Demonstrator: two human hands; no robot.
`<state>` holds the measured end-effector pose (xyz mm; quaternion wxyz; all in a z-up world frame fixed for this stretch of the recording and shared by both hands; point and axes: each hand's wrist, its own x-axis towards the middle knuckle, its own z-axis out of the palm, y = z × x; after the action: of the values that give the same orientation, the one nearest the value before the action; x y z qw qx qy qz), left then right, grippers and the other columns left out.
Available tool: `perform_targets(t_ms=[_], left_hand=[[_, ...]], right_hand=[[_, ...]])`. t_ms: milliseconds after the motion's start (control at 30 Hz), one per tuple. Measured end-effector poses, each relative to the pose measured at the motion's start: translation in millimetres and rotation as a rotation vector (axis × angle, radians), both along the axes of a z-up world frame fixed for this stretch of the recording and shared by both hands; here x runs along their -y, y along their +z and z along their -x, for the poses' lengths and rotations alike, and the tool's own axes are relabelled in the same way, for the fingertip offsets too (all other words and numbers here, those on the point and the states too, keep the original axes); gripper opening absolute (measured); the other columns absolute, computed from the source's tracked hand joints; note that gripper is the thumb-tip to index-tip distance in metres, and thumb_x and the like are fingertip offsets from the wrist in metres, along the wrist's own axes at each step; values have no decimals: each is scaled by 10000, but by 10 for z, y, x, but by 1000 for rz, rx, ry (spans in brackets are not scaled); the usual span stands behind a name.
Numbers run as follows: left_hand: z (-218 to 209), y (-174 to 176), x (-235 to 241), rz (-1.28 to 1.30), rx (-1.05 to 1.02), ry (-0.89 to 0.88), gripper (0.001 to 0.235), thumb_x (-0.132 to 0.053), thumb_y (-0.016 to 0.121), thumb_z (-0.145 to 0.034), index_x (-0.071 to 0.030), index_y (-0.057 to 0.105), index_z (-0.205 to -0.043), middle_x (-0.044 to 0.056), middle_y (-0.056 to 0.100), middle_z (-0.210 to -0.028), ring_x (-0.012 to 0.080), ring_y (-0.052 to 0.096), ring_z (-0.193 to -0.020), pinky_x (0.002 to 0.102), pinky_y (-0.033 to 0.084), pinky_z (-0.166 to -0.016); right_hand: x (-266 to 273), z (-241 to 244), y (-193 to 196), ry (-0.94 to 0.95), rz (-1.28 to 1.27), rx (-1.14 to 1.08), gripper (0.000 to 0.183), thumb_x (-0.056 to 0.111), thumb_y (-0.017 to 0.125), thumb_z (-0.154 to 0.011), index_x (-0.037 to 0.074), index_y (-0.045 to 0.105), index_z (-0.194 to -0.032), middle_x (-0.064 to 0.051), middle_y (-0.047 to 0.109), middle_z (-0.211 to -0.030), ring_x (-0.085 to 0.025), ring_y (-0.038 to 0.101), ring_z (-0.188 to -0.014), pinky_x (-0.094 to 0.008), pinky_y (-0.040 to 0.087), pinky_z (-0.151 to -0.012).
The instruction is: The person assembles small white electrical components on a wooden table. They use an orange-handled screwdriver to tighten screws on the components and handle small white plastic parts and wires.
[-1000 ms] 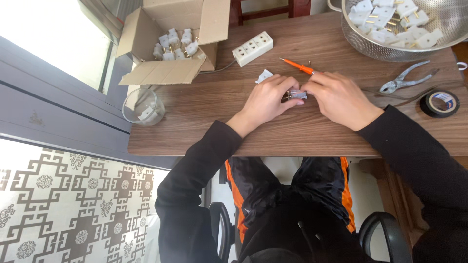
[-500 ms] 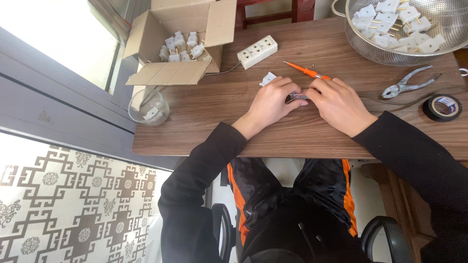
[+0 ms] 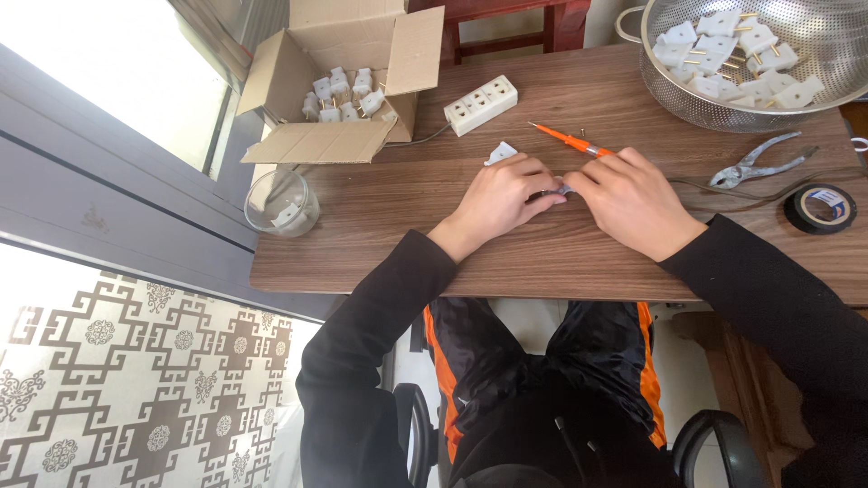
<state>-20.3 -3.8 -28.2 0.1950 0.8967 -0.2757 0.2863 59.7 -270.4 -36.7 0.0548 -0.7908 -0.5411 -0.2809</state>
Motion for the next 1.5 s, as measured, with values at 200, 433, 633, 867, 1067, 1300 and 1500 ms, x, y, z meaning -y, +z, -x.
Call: perform_targets(t_ms=[200, 433, 633, 867, 1067, 1300, 1500], left_hand=[[-3, 20, 3, -11, 0, 8, 145, -394, 867, -1055, -256, 823, -1044, -29, 803, -1087, 225, 790, -1042, 392, 692, -851], [-11, 19, -21, 66, -111, 13, 159, -373, 895, -1039, -261, 846, -1141, -39, 821, -1126, 239, 800, -1080, 417, 701, -872], [22, 102, -113, 99, -158, -36, 184, -347, 872, -1073, -229, 822, -1206, 5, 832, -1116, 282, 815, -1089, 448, 703, -891], [-41, 33, -341, 217, -256, -51, 90, -190, 827, -1105, -207, 862, -1187, 26, 839, -1057, 326, 817, -1078, 466, 686, -936], [-20, 110, -305, 224, -241, -58, 87, -165, 880, -1034, -186, 862, -1117, 59, 825, -978, 343, 815, -1021, 494, 685, -893], [24, 179, -260, 228, -251, -18, 150, -81, 913, -979, -182, 878, -1084, 38, 849, -952, 328, 838, -987, 477, 692, -892], [92, 285, -198, 203, -163, -74, 155, -12, 912, -1022, -121, 807, -1056, 33, 734, -954, 242, 714, -876, 400, 574, -751]], right_hand=[[-140, -21, 118, 46, -164, -272, 27, 157, 766, -1122, 155, 793, -1126, -20, 786, -1157, -288, 784, -1161, -411, 605, -978], [-152, -39, 150, 105, -240, -517, 81, 62, 828, -1062, 79, 819, -1140, -98, 804, -1132, -336, 797, -1048, -468, 662, -883], [-136, -12, 164, 120, -222, -500, 66, 84, 841, -1076, 93, 816, -1136, -89, 800, -1168, -356, 790, -1092, -486, 667, -920], [-124, 52, 207, 119, -203, -473, 50, 129, 829, -1113, 108, 828, -1158, -73, 803, -1195, -349, 795, -1154, -474, 670, -975], [-145, 103, 278, 136, -192, -459, 172, 148, 893, -1048, 82, 836, -1197, -118, 831, -1254, -401, 793, -1192, -524, 667, -1014], [-131, 61, 252, 137, -182, -462, 167, 155, 919, -1054, 111, 838, -1193, -89, 840, -1240, -373, 794, -1149, -489, 659, -1002], [-67, 52, 244, 221, -161, -376, 215, 155, 1007, -1164, 14, 860, -1235, -119, 865, -1225, -337, 732, -1084, -452, 612, -1019]])
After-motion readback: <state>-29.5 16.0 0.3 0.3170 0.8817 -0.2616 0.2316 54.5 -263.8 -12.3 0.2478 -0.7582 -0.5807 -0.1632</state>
